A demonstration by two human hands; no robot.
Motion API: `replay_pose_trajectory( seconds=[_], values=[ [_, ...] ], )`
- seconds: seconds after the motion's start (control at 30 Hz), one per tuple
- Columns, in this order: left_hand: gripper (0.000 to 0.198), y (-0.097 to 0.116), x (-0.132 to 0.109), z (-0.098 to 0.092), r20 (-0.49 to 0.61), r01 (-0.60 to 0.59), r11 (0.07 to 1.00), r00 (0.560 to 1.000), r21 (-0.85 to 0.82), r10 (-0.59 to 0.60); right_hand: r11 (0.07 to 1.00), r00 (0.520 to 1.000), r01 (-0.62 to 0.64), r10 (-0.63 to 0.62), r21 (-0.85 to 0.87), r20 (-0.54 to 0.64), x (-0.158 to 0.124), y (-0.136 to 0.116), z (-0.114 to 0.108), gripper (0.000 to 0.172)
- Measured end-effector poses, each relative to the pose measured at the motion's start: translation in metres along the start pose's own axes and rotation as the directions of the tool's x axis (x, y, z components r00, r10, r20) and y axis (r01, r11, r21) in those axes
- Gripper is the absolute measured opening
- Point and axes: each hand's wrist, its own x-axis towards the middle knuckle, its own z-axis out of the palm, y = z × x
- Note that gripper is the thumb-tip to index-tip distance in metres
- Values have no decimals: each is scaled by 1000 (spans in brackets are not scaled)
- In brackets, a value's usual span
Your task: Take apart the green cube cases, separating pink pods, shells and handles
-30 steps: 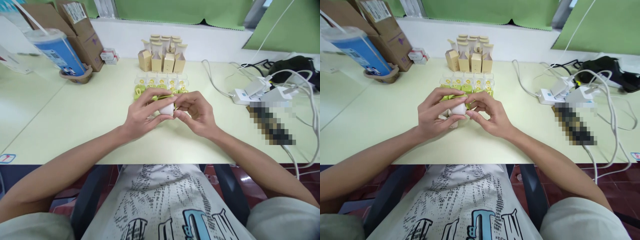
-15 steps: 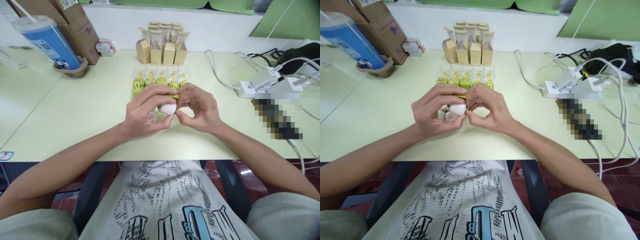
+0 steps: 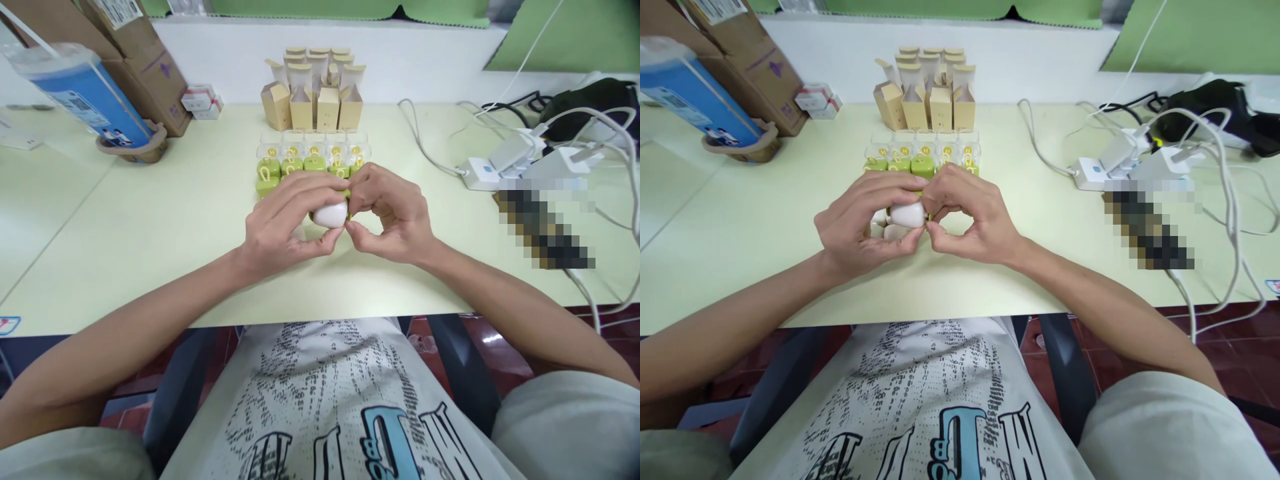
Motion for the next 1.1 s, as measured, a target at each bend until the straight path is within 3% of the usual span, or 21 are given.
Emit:
replay_pose_trajectory(
  seconds=[0.2,0.4,0.57,0.63,0.73,0.8,0.87,0.97,1.1],
  values=[
    [22,-5,2,-4,33,-73,994,997,84,70,997,997,-76,77,-26,28,-1,-1,-3,9],
    [24,-7,3,-6,-29,-149,986,988,69,151,988,988,-151,148,46,51,-2,1,-5,21],
    [37,-15,5,-7,-69,-257,963,962,78,263,986,986,-160,157,45,56,-8,12,-6,32],
    [39,-16,4,-6,-89,-219,974,971,57,224,983,986,-163,159,80,52,-9,13,-7,45],
    [48,-15,1,-5,-141,-40,999,989,-23,36,970,969,-242,239,28,69,-8,9,-10,65],
    [54,-15,0,-3,-177,67,991,980,-113,-86,962,962,-265,268,-57,53,-6,6,-11,63],
    [50,-16,-1,-2,-190,84,983,975,-164,-115,954,963,-266,270,-138,11,-5,4,-10,57],
    [43,-17,-2,-1,-108,130,983,984,-129,-144,945,960,-279,279,-174,-20,-4,4,-6,57],
    [56,-11,-3,-1,-35,253,953,964,-166,-262,944,952,-304,305,-129,-12,-4,6,-3,58]
  ],
)
